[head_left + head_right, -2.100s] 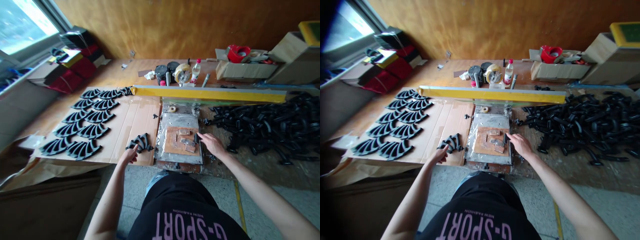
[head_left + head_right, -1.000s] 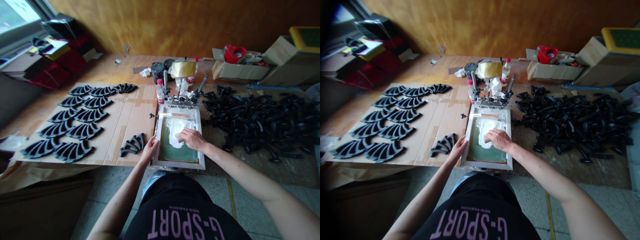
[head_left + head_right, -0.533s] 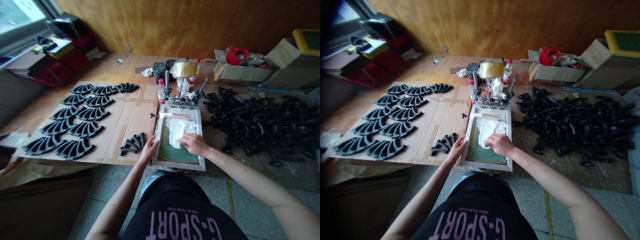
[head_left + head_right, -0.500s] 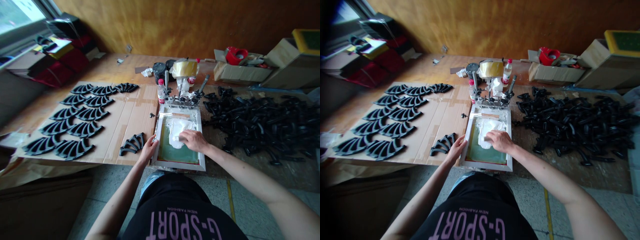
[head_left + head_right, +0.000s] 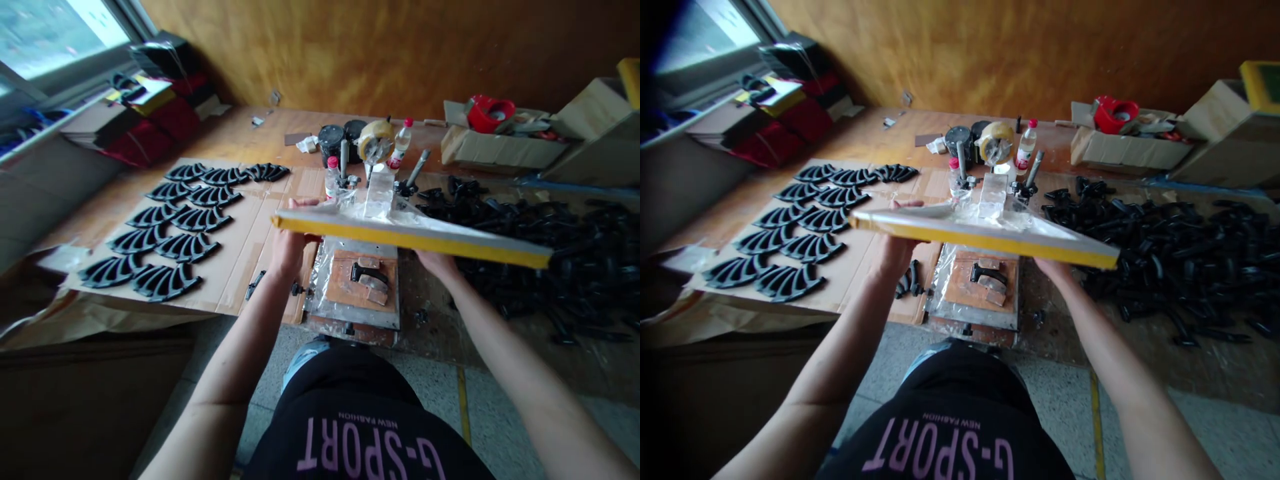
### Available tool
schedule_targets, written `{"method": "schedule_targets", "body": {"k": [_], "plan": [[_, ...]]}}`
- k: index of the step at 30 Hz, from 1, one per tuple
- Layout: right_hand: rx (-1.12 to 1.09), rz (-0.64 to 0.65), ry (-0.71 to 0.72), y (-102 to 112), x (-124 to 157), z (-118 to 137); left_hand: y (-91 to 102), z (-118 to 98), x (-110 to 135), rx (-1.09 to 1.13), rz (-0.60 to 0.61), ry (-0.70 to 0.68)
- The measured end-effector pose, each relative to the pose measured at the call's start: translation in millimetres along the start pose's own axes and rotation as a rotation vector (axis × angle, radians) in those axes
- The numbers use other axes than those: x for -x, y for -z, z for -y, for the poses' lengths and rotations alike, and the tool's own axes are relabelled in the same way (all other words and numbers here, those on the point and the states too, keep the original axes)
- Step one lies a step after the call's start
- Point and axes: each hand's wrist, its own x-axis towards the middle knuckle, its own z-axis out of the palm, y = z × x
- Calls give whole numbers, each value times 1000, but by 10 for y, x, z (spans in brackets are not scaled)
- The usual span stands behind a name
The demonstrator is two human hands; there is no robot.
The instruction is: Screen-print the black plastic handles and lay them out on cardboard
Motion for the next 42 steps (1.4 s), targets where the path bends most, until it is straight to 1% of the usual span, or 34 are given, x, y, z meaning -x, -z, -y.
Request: {"method": "schedule_targets", "body": {"k": [1,2,4,5,6,7,8,9,10,11,12,13,15,16,17,19,21,23,25,28,30,33,37,39,40,42], "plan": [[37,64,43,-176,137,3,-63,-39,-78,10,11,-11],[104,94,81,-352,262,31,-119,-69,-132,16,20,-7],[255,144,145,-638,443,121,-196,-78,-130,34,-10,-10],[313,166,151,-728,493,170,-217,-44,-64,36,-46,-20],[343,187,126,-780,519,217,-225,18,46,26,-78,-14],[347,207,83,-803,528,265,-222,110,196,1,-79,28],[327,221,40,-807,530,322,-213,225,376,-37,-39,117],[291,224,17,-804,533,395,-201,357,573,-80,28,238],[248,210,27,-807,545,491,-187,496,771,-119,146,407],[205,187,75,-823,571,614,-170,631,955,-125,198,528],[168,161,154,-857,610,763,-146,753,1112,-104,182,588],[140,147,252,-909,661,931,-108,857,1235,-72,110,608],[92,176,458,-1060,761,1286,47,1000,1371,-2,-159,545],[66,215,548,-1152,791,1451,176,1046,1395,19,-284,512],[40,261,621,-1253,796,1596,340,1083,1401,23,-385,491],[10,340,696,-1476,716,1809,745,1157,1391,-21,-511,499],[50,393,679,-1719,539,1927,1172,1261,1382,-167,-579,584],[156,441,606,-1968,332,1987,1521,1396,1372,-336,-597,705],[270,505,535,-2202,164,2027,1747,1531,1341,-441,-552,805],[382,602,449,-2477,49,2086,1921,1657,1206,-528,-453,880],[394,637,403,-2602,44,2123,2023,1667,1037,-615,-382,918],[327,650,375,-2726,71,2161,2248,1598,659,-761,-277,945],[240,625,336,-2820,77,2200,2552,1430,95,-947,-138,923],[204,622,327,-2831,64,2215,2608,1341,-64,-1048,-96,900],[182,625,328,-2825,57,2218,2603,1303,-87,-1103,-91,885],[141,631,327,-2796,46,2211,2524,1252,-23,-1216,-121,831]]}}
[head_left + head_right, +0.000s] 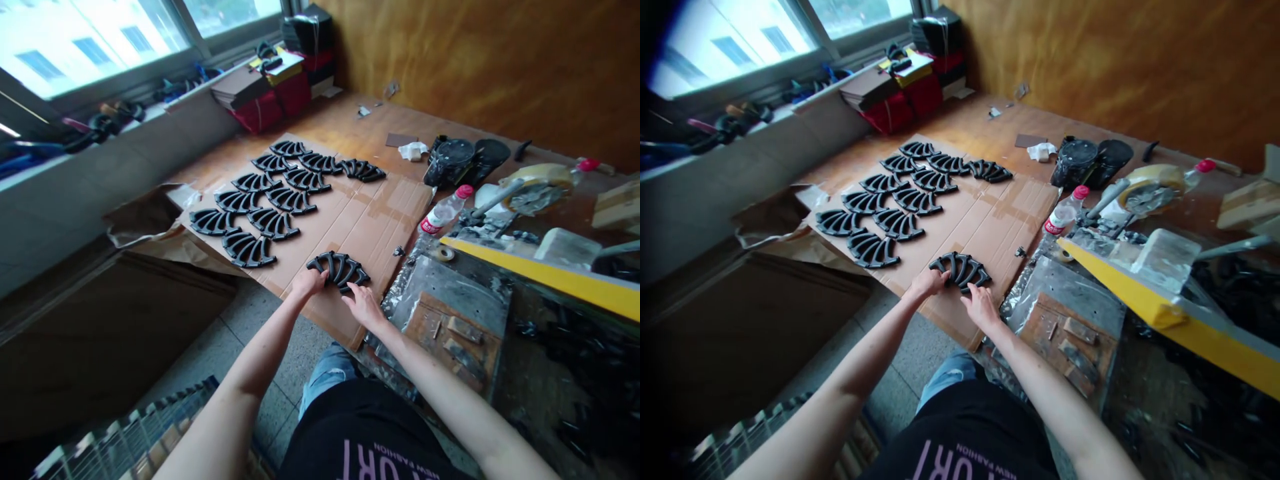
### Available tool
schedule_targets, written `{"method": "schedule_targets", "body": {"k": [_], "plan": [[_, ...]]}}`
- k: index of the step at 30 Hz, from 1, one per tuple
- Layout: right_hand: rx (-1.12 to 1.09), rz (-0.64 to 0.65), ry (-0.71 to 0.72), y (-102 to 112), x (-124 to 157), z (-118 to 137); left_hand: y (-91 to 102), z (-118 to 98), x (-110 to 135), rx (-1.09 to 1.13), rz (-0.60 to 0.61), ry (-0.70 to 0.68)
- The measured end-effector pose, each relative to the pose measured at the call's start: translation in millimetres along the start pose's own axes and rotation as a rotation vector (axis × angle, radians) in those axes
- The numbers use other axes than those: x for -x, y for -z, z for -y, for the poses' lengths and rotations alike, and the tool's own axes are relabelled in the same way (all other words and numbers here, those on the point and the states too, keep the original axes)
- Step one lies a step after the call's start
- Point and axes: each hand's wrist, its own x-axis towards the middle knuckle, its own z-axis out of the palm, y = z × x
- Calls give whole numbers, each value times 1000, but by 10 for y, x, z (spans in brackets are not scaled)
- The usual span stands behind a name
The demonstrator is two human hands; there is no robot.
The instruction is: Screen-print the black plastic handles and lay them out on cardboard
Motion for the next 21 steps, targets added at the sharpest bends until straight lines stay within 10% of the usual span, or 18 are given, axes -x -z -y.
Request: {"method": "schedule_targets", "body": {"k": [6,12,21], "plan": [[66,-36,-18,28,87,-54,-481,-94,452,-211,-430,-461],[158,-21,-68,-90,84,-49,-732,-159,247,-223,-315,-494],[84,130,-140,-170,78,-33,78,-580,-887,-346,-243,-834]]}}
